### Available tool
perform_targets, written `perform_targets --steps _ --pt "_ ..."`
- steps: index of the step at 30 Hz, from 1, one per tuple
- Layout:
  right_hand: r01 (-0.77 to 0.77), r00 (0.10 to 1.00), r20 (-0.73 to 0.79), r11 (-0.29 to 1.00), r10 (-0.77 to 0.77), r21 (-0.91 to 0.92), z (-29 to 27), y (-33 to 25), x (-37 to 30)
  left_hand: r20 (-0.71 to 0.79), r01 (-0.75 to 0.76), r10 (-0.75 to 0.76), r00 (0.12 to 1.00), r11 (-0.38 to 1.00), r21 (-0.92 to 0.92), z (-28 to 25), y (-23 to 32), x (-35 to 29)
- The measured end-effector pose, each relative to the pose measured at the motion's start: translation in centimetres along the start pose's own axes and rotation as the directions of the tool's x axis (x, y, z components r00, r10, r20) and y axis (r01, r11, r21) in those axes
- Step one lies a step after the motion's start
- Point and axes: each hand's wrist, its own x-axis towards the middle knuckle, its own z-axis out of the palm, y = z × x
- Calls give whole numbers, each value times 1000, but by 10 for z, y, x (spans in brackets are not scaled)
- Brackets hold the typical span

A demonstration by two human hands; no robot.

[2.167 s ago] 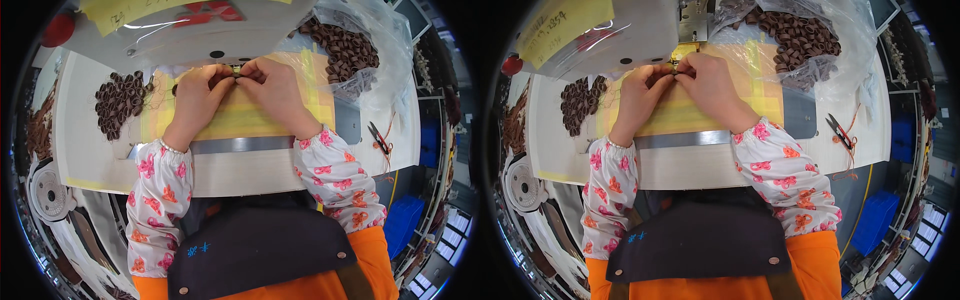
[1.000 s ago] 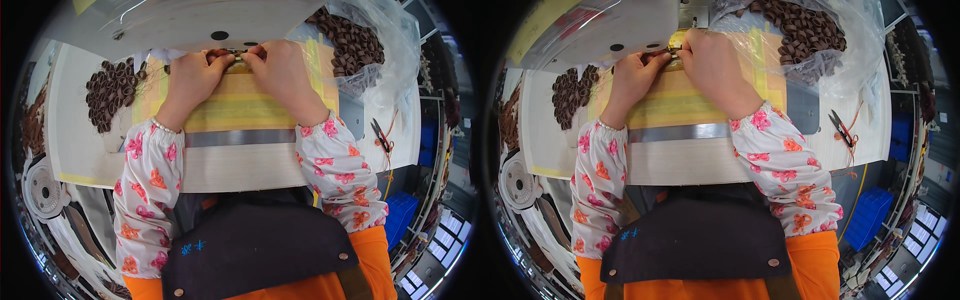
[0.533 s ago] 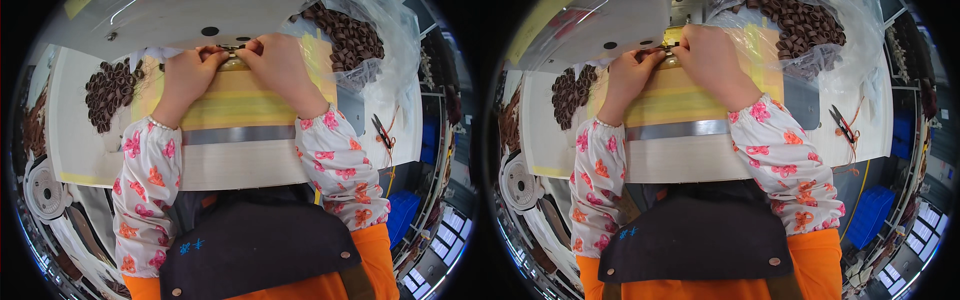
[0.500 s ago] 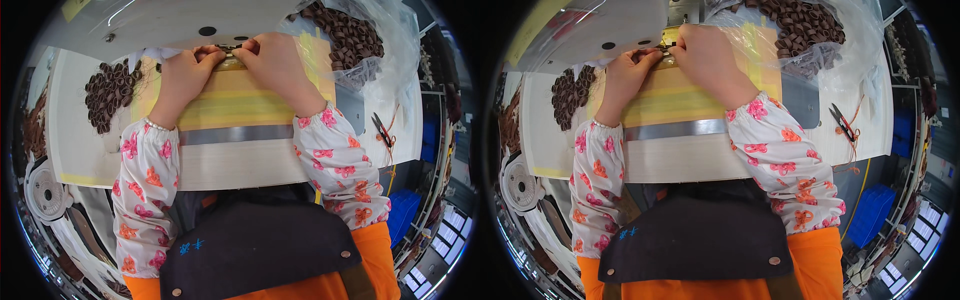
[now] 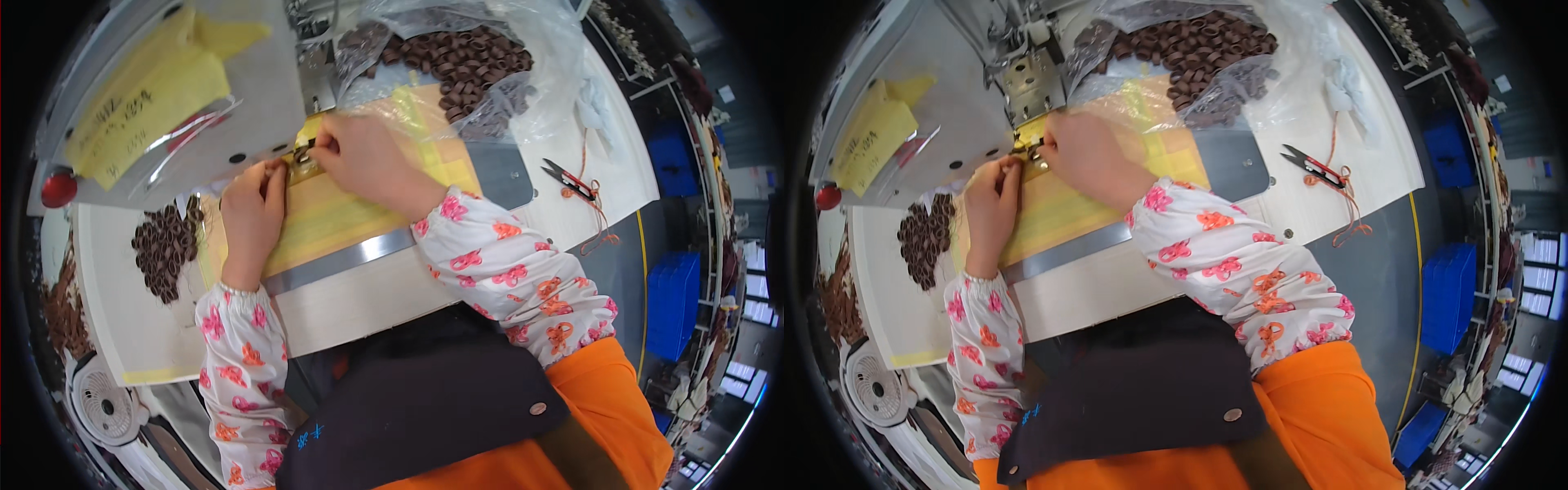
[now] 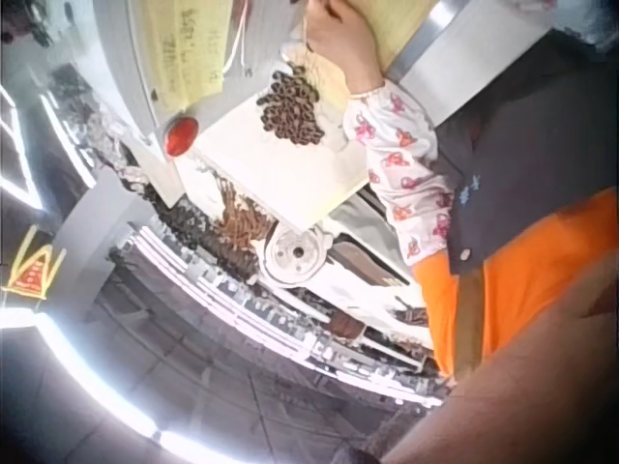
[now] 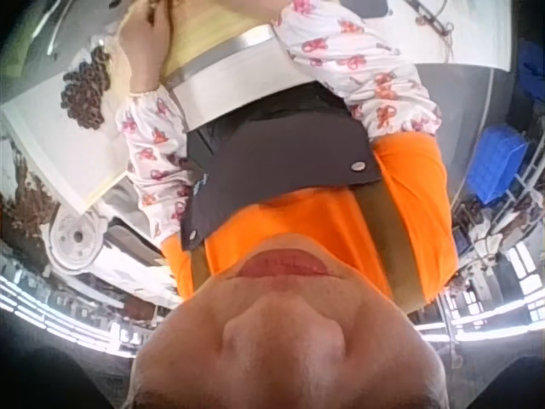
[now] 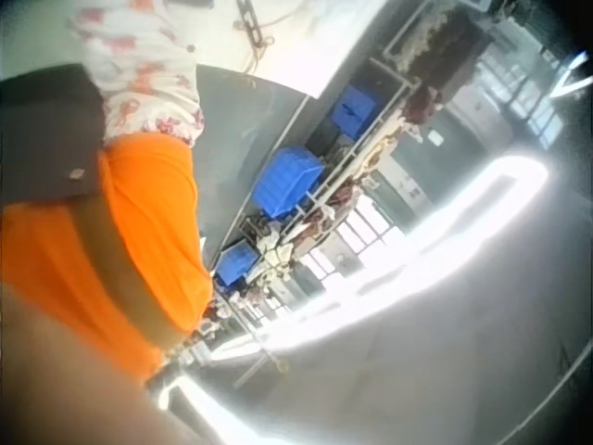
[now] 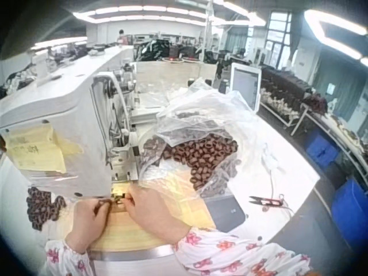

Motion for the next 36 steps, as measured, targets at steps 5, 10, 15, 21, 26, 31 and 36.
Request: perform_targets --steps 5,10,15,21,26,31,36 --pt "-95 993 83 979 82 180 5 -8 -16 103 15 3 995 984 -179 -8 34 -30" --pt "-153 982 156 939 109 308 -4 -14 -27 126 -4 29 992 981 -195 -11 36 -32" --pt "-99 930 365 928 -41 358 -17 -43 -64 142 -138 177 974 959 -249 -9 30 -10" --pt "-201 933 350 925 81 322 -25 -12 -28 273 38 17 962 980 -193 -5 2 -6" --pt "-466 799 556 818 227 336 -23 -19 5 278 264 -181 943 918 -298 -8 10 -6" --pt "-419 822 514 873 246 251 -18 -19 8 171 102 -70 983 977 -185 -4 2 -2" --pt "91 987 115 983 -110 159 -5 -7 -3 104 146 -130 986 975 -166 3 5 1"
